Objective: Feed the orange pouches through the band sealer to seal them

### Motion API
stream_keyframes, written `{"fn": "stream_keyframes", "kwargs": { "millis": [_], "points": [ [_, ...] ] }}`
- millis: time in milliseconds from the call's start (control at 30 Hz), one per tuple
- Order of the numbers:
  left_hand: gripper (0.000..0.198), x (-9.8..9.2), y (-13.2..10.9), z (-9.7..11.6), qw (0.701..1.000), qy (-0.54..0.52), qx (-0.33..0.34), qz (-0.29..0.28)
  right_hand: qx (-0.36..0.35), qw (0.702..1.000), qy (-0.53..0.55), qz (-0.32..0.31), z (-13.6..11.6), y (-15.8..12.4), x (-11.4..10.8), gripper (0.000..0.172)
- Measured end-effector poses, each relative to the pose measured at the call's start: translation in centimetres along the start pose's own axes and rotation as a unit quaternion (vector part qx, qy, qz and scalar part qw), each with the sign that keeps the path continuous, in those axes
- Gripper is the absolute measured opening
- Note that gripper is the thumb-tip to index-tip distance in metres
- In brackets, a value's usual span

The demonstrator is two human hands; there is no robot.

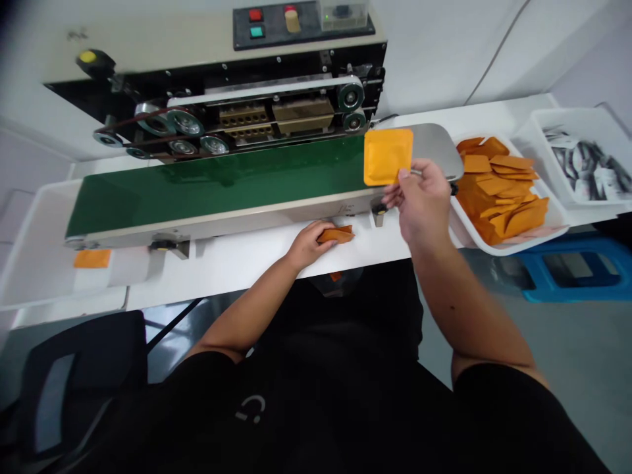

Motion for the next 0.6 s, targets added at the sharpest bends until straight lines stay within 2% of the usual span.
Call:
{"fn": "stream_keyframes", "kwargs": {
  "millis": [67,133,233,367,600],
  "points": [
    [0.032,-0.1,0.0,0.1,1.000,-0.007,0.011,0.002,0.060,0.998,-0.018,-0.013,-0.7,3.5,0.3,0.008],
    [0.032,-0.1,0.0,0.1,1.000,-0.011,0.019,0.005,0.109,0.993,-0.033,-0.012,-1.2,6.1,0.7,0.017],
    [0.032,-0.1,0.0,-0.1,1.000,-0.012,0.023,0.007,0.147,0.988,-0.045,0.006,-1.6,8.2,1.7,0.027],
    [0.033,0.0,0.0,-0.3,1.000,-0.015,0.021,0.001,0.173,0.983,-0.060,0.007,-1.2,8.7,3.2,0.028],
    [0.032,-0.1,0.1,0.0,1.000,-0.027,0.008,-0.009,0.201,0.971,-0.126,-0.017,-1.4,8.1,6.6,0.020]
  ]
}}
Point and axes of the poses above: each hand's wrist, its own y-axis towards the middle knuckle, its own x-axis out of the palm, z = x × y, the point moved 5 cm from there along y, towards the middle knuckle, and after that the axes turned 4 degrees about -x, right-handed, at the moved point
